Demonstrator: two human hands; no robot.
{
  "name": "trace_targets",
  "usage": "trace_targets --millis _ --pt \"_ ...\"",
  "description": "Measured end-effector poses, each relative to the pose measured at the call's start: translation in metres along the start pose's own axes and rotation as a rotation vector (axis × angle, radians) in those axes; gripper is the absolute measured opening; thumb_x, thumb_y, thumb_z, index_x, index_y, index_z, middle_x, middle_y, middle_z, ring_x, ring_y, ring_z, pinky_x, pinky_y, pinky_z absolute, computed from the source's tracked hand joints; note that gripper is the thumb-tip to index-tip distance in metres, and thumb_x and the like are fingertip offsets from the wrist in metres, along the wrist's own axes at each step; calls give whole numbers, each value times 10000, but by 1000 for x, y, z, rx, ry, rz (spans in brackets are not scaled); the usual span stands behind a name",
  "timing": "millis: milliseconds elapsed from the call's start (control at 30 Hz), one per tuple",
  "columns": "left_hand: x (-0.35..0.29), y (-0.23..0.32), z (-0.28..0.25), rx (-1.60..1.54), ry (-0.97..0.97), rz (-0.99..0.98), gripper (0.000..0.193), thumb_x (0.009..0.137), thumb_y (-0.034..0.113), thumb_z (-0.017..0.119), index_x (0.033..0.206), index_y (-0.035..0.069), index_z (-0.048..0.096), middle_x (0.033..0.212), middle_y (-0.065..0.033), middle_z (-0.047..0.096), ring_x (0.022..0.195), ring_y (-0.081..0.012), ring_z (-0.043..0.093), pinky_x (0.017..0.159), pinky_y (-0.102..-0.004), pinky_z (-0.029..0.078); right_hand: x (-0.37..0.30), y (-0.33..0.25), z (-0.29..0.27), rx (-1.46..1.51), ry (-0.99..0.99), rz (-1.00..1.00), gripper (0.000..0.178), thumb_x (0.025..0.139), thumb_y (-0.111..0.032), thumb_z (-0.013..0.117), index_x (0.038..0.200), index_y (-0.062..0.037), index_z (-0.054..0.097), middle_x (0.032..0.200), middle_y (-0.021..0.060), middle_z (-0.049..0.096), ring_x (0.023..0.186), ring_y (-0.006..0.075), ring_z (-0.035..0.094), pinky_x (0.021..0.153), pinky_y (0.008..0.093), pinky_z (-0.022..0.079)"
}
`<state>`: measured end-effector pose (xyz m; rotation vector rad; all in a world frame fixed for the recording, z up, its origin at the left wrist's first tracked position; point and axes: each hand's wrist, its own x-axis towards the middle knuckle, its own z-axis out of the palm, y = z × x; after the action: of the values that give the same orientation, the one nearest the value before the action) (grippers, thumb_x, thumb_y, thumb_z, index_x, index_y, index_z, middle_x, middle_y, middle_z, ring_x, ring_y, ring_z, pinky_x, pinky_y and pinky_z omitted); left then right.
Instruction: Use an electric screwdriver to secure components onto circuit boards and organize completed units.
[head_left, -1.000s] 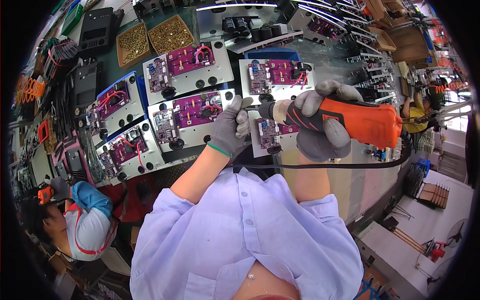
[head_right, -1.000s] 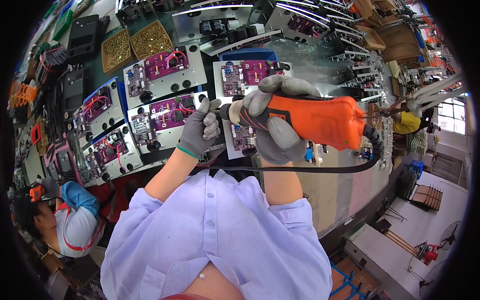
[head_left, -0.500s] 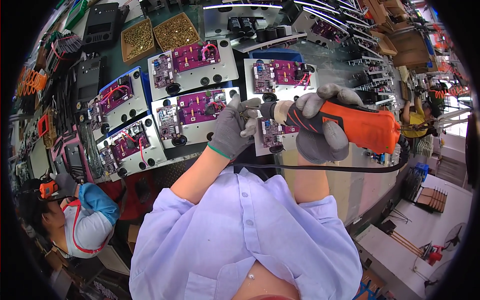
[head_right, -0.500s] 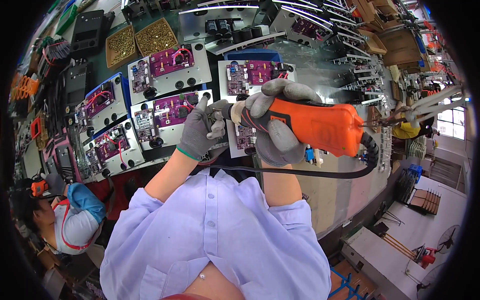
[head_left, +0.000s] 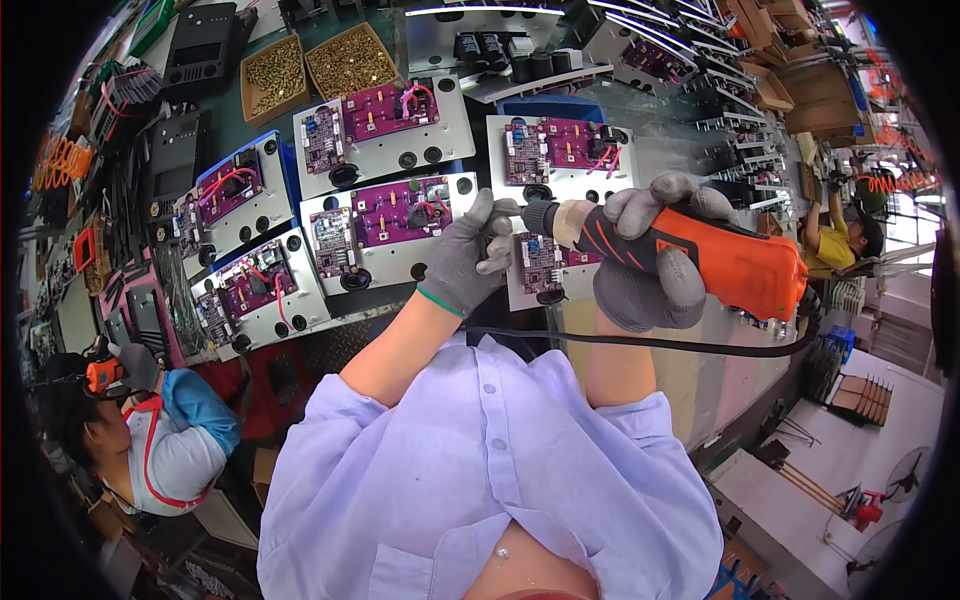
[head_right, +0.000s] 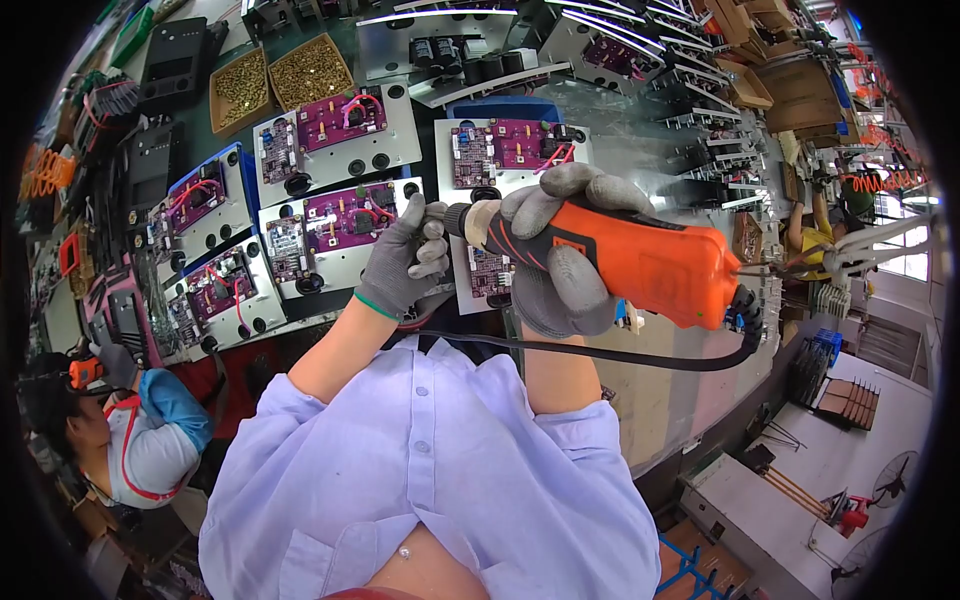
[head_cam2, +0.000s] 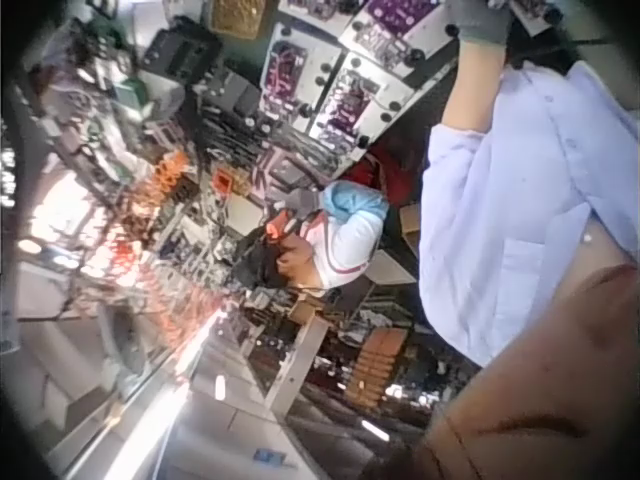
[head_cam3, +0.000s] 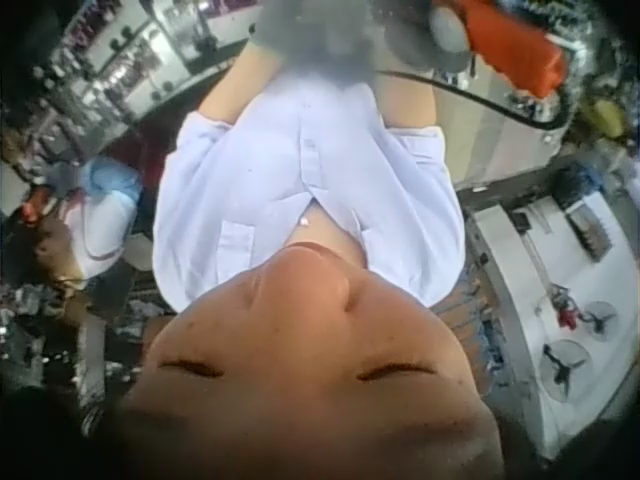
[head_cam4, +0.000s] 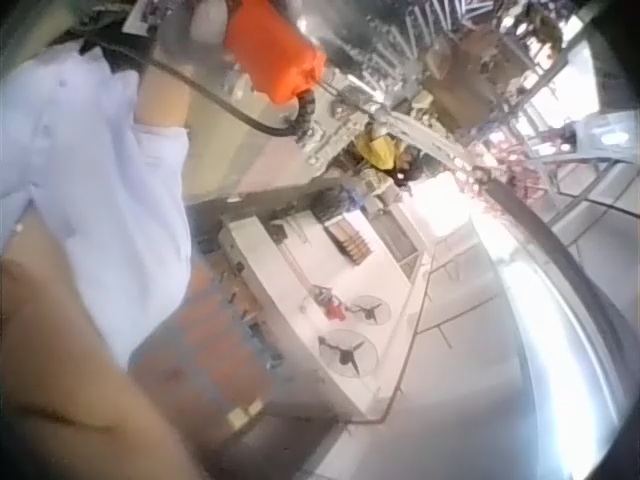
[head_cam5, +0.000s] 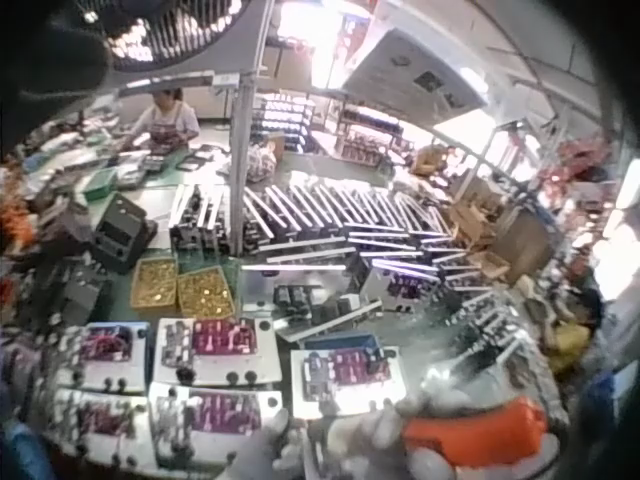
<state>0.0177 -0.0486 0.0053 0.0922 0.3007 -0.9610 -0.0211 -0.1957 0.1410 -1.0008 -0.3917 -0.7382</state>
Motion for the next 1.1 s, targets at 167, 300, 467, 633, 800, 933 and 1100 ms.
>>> trace_targets --millis 167,300,467,633,800,933,1100 --pt "1 -2 1 22 2 21 396 965 359 444 998 -13 575 677 -39 613 449 -102 492 303 -180 325 0 0 -2 -8 -20 -6 493 741 -59 603 1218 7 500 1119 236 553 746 248 606 710 416 496" --pt "2 -6 3 -23 9 9 394 957 367 463 961 -8 581 653 -38 607 441 -104 493 293 -183 319 0 -3 1 20 -21 18 493 739 -62 602 1218 -3 503 1116 233 542 748 251 605 707 413 493" --pt "3 -6 -4 -68 114 -114 396 937 391 500 954 3 576 651 -46 598 444 -109 498 299 -180 313 1 -4 -1 79 -119 53 508 732 -58 598 1226 -12 490 1118 235 530 774 259 604 722 413 494" --pt "-6 -14 25 141 366 -95 381 950 354 489 1046 -11 544 730 -85 608 486 -105 498 352 -194 308 -8 15 -4 -131 110 156 496 713 -43 579 1190 15 459 1018 217 574 794 250 609 781 413 503" --pt "-8 -8 11 244 359 -39 293 984 199 379 1114 -27 512 856 -106 611 538 -92 469 376 -196 301 3 44 -12 -381 200 123 456 655 -10 528 1108 23 482 968 195 583 778 224 617 784 378 517" --pt "-15 -9 -9 226 323 12 287 974 237 443 1072 -13 543 685 -23 554 448 -76 402 340 -192 278 7 49 -7 -426 192 198 424 653 4 514 1074 41 486 967 187 578 743 192 618 759 373 528" --pt "-15 -8 -9 263 346 39 269 959 248 485 1065 12 558 625 22 488 435 -69 375 338 -184 264 11 47 -9 -386 168 301 406 649 17 517 1053 38 491 962 178 577 740 189 613 746 373 530"
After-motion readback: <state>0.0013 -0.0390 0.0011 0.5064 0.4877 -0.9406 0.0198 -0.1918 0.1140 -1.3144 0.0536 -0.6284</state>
